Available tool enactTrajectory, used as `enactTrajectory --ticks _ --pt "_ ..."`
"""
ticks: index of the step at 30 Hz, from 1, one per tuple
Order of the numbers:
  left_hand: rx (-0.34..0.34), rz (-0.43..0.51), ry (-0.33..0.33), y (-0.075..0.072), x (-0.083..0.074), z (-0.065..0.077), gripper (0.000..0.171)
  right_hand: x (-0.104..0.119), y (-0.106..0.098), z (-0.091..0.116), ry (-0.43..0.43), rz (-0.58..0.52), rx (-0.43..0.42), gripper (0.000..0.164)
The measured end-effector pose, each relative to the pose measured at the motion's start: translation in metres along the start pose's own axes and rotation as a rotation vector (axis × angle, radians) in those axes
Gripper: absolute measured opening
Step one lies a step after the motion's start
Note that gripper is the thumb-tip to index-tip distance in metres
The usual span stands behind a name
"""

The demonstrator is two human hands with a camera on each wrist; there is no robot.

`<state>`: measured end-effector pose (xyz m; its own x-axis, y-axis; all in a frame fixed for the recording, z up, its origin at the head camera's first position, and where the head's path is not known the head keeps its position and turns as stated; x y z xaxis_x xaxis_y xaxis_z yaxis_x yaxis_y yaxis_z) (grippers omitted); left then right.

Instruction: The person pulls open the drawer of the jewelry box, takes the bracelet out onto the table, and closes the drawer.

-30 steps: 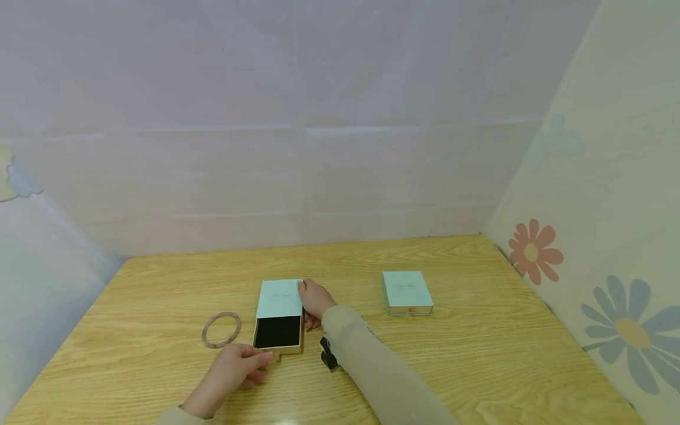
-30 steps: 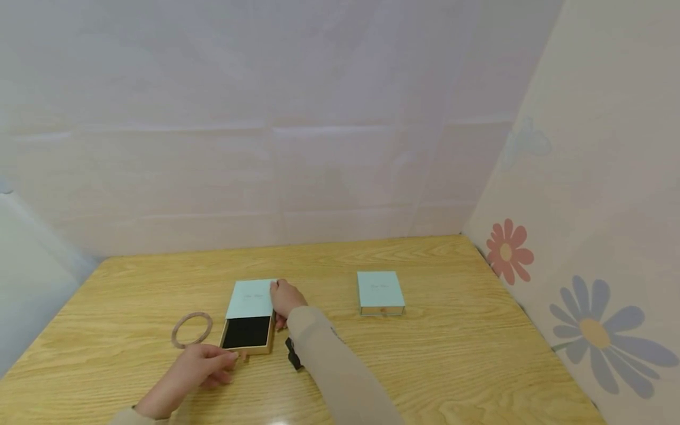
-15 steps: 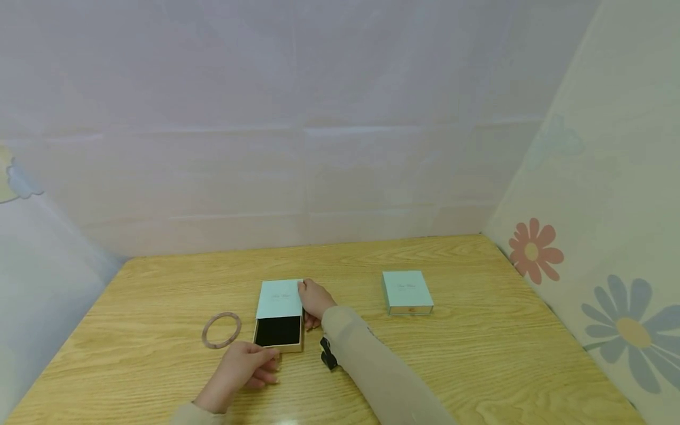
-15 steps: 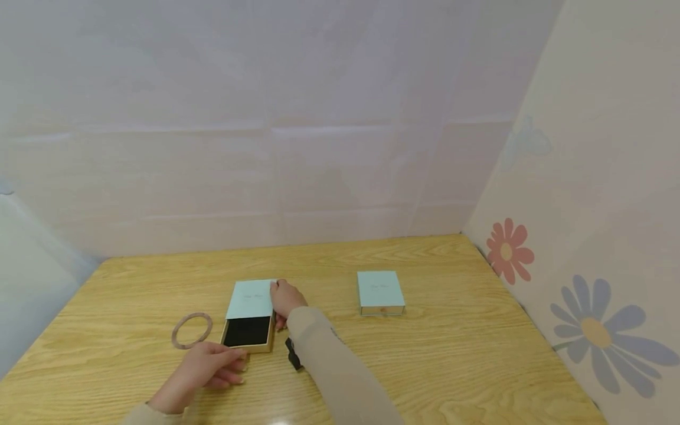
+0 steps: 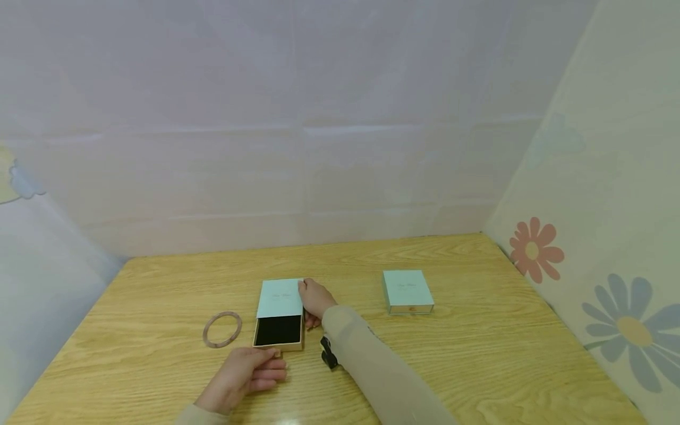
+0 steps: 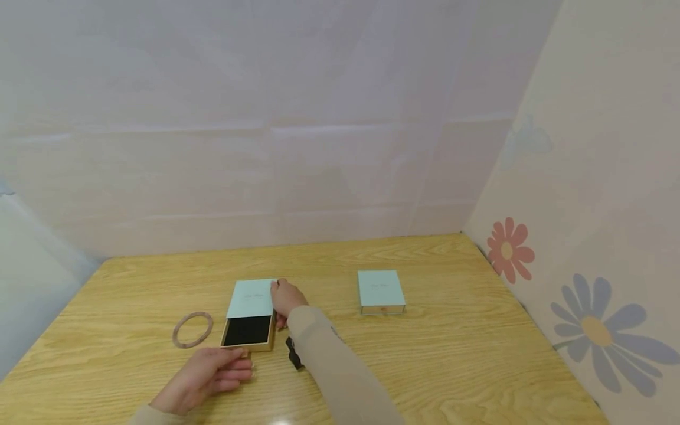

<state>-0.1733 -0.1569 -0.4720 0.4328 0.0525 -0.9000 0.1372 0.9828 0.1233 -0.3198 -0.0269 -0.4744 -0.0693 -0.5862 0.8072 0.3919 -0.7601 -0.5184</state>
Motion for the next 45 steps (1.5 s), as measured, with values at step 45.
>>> enactTrajectory --ticks 45 --pt "0.064 0.181 -0.028 0.0078 0.0096 -0.0088 0.022 0.0019 -0.0007 0.0031 0.003 -0.002 0.004 0.051"
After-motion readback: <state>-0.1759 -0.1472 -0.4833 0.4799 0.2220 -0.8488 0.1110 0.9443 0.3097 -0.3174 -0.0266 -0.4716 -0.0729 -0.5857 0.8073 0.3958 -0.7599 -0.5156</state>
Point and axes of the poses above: each hand's wrist, its own z-axis away from the middle knuckle, its own y-axis out of the palm, x = y × z, the point moved 6 cm from there along -z, towards the middle knuckle
